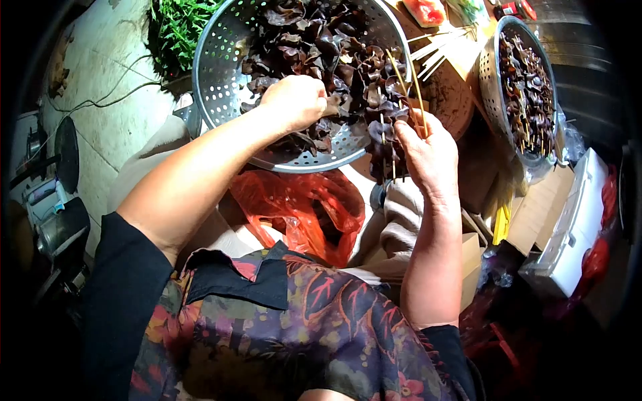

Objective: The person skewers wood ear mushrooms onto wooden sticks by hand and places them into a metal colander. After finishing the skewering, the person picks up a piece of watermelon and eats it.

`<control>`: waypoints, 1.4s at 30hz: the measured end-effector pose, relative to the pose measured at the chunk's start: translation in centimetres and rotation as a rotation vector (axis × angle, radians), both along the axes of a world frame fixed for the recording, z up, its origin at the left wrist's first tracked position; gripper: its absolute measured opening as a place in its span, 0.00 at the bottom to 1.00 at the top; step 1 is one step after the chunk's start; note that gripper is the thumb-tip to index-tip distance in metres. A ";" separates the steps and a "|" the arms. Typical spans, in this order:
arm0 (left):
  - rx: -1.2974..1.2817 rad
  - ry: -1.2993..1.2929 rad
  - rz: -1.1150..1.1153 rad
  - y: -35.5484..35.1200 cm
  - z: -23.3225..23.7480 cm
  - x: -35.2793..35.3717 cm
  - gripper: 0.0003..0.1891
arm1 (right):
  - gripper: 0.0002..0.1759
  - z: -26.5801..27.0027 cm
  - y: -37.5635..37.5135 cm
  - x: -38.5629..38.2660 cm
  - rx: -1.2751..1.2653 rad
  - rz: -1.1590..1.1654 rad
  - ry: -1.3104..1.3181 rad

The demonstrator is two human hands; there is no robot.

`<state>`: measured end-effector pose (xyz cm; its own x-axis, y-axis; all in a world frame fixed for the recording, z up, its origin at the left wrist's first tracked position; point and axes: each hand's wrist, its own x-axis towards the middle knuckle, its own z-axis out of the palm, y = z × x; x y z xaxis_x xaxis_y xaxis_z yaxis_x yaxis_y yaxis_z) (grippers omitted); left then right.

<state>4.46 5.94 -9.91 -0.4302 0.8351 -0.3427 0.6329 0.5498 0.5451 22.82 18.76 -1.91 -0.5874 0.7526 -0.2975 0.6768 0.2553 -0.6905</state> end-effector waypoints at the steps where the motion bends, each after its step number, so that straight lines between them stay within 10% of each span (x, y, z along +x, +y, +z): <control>1: -0.002 0.005 -0.006 -0.1 0.0 -0.3 0.11 | 0.16 0.4 -0.1 -0.3 0.008 0.024 -0.065; 10: 0.083 -0.959 0.572 -1.6 3.2 -1.7 0.06 | 0.15 -0.2 -0.7 -0.9 -0.048 0.099 -0.097; 18: -0.066 -0.488 0.365 -2.8 1.9 -4.1 0.08 | 0.17 0.0 -1.2 -1.3 0.050 0.114 -0.191; 21: 0.038 0.180 0.148 -3.1 1.6 -3.6 0.12 | 0.18 1.1 -1.4 -1.4 0.084 0.045 -0.221; 34: 0.233 0.064 0.364 2.8 -2.1 -1.8 0.14 | 0.14 2.3 -3.2 -0.5 -0.095 0.149 0.127; 42: 0.255 -0.953 0.766 0.6 3.3 -3.1 0.05 | 0.11 0.7 -4.2 -0.7 -0.686 -0.070 0.371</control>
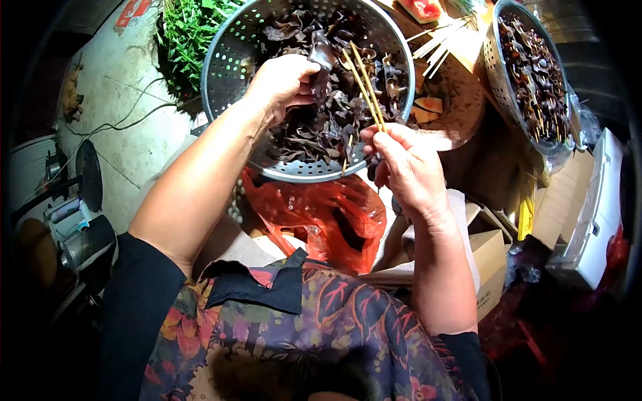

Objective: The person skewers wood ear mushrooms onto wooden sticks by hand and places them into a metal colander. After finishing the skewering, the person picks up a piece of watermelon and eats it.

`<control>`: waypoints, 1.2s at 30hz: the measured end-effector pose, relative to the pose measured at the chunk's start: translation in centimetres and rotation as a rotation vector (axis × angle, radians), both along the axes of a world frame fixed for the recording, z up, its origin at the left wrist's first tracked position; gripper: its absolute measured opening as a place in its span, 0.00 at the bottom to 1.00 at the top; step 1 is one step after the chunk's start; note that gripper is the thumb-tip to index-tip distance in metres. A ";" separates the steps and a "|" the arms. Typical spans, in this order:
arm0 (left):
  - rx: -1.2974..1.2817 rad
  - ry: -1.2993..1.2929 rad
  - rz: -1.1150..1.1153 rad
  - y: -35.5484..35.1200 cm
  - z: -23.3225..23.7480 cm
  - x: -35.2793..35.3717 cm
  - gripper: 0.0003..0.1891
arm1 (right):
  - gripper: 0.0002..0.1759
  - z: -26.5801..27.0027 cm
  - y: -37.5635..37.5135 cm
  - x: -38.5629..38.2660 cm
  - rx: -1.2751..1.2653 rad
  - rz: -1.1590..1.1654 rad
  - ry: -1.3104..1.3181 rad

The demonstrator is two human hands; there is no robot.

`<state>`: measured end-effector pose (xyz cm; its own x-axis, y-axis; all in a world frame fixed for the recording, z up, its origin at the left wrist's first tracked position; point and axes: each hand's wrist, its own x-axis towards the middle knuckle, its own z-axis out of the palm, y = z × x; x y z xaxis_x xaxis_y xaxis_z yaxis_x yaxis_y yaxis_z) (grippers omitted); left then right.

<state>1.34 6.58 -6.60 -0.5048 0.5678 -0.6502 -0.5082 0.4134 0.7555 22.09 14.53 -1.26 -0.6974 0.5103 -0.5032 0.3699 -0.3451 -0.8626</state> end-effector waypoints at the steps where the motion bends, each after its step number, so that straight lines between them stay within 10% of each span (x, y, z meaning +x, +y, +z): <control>1: 0.066 -0.031 0.002 -0.4 0.7 0.0 0.06 | 0.10 0.8 -0.1 -0.4 -0.098 0.042 -0.081; 13: 0.376 0.010 0.086 -4.2 3.0 -1.1 0.25 | 0.13 2.1 -3.3 -2.9 -0.460 0.068 -0.025; 21: 0.352 -0.038 0.179 -4.6 2.7 -2.2 0.09 | 0.13 1.7 -3.4 -3.2 -0.521 0.080 0.007; 36: 0.342 0.038 0.086 -4.7 3.6 -1.6 0.12 | 0.12 1.8 -3.4 -3.1 -0.548 0.089 -0.020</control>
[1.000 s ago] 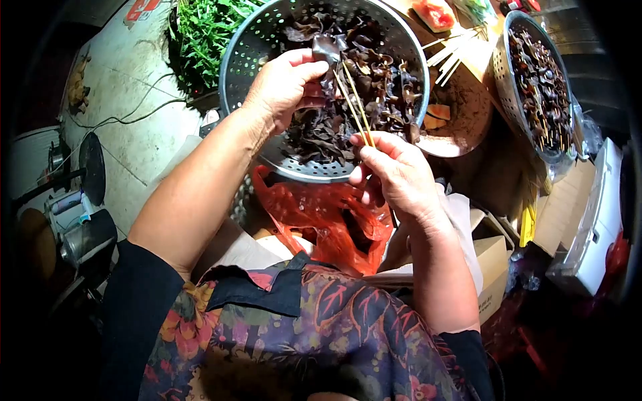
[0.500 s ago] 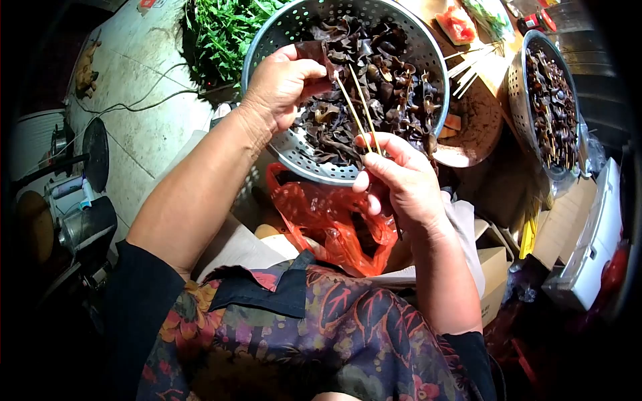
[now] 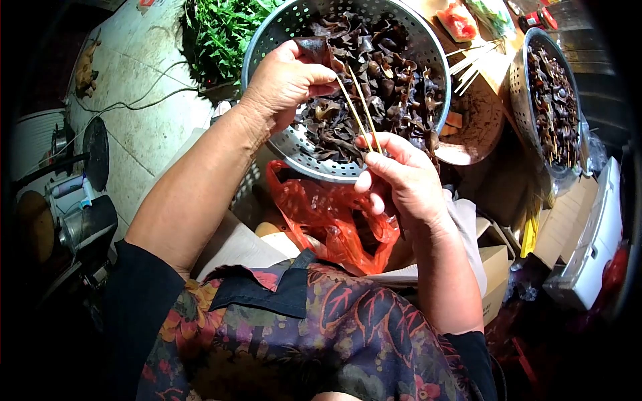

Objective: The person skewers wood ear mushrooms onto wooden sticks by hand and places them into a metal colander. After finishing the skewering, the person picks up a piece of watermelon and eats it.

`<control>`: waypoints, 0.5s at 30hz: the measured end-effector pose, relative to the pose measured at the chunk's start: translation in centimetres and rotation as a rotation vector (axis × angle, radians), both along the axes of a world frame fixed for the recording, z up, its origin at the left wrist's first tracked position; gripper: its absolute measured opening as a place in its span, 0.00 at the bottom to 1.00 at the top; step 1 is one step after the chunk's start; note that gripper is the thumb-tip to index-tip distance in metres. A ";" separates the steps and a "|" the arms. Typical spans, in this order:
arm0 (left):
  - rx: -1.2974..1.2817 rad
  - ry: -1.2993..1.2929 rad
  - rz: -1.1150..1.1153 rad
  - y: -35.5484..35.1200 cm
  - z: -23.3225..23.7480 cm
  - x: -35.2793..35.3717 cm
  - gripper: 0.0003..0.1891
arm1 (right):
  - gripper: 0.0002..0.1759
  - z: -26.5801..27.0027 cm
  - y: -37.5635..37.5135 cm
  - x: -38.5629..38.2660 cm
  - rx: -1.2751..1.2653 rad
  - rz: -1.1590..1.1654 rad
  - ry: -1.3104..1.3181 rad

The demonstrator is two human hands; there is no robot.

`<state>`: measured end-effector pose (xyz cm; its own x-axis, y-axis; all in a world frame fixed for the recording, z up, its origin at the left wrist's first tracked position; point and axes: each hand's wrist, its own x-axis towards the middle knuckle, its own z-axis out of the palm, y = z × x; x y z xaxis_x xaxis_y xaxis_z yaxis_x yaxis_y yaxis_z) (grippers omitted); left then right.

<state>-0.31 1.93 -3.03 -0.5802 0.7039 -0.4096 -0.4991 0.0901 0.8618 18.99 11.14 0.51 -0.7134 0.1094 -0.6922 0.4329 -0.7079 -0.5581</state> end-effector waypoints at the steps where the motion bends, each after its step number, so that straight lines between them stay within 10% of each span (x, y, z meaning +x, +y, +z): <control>1: 0.023 0.006 0.016 0.0 -0.2 0.0 0.13 | 0.12 0.0 0.0 0.0 -0.002 -0.005 -0.005; 7: 0.072 0.462 -0.025 0.3 -0.7 0.8 0.17 | 0.10 -0.3 0.3 0.0 -0.053 -0.010 0.002; 15: 0.037 0.388 -0.170 0.3 0.0 2.1 0.15 | 0.08 -0.8 0.4 0.3 -0.036 -0.017 0.023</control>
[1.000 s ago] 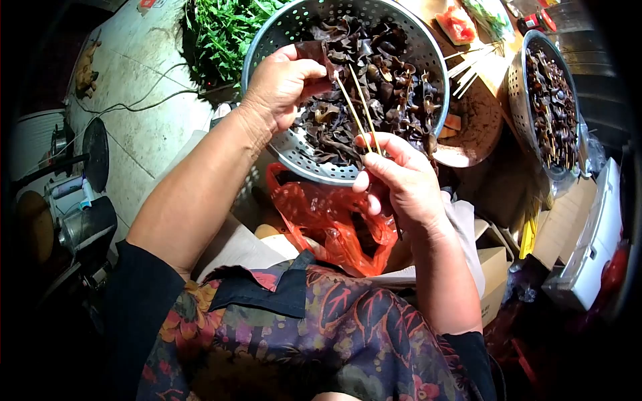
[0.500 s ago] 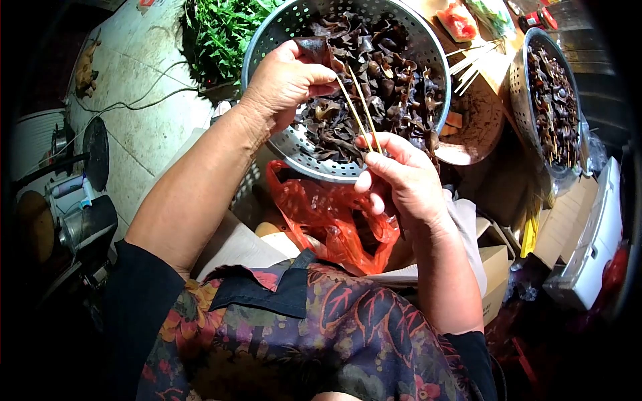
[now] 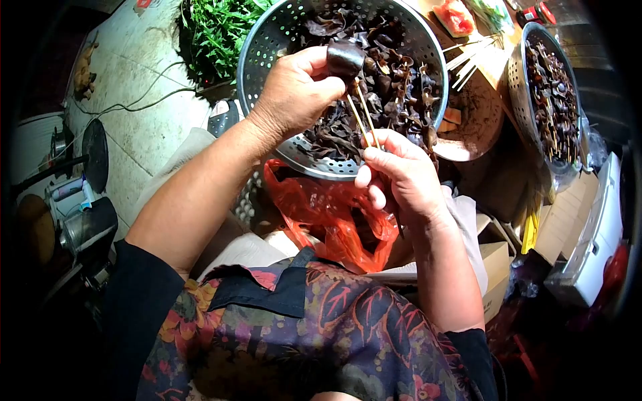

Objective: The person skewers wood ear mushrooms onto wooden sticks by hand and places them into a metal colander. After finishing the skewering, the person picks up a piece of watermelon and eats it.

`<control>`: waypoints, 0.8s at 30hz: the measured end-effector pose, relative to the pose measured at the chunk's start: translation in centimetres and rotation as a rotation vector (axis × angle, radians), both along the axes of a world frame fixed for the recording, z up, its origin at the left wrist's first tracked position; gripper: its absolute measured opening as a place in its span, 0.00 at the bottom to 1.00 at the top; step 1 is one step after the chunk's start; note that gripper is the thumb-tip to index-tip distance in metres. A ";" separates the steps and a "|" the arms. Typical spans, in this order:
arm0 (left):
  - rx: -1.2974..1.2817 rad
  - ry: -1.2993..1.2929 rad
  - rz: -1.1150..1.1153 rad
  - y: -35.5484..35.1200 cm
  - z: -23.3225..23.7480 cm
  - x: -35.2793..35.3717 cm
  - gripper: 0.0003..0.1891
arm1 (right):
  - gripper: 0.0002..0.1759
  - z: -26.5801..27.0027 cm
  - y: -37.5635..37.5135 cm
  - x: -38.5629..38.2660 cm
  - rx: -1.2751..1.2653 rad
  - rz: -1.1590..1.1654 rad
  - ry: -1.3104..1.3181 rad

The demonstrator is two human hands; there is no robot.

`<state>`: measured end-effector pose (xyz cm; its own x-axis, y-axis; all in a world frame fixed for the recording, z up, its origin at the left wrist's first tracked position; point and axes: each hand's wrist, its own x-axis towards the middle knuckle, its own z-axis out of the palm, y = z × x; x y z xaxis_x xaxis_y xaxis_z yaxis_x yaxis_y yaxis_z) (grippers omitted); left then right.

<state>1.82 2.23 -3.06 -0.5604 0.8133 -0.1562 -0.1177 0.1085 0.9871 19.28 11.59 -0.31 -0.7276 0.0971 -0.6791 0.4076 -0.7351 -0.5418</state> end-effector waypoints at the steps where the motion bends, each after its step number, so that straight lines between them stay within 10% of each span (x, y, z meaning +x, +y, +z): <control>1: 0.000 0.000 -0.001 0.0 0.0 0.0 0.15 | 0.08 0.0 0.0 0.0 0.012 -0.002 -0.002; 13: -0.127 -0.611 0.198 0.2 0.3 -1.4 0.09 | 0.09 0.4 -0.4 0.2 0.028 -0.052 0.053; 24: -0.165 -0.588 0.157 0.3 0.1 0.5 0.10 | 0.09 0.1 -0.6 0.1 0.087 -0.084 0.029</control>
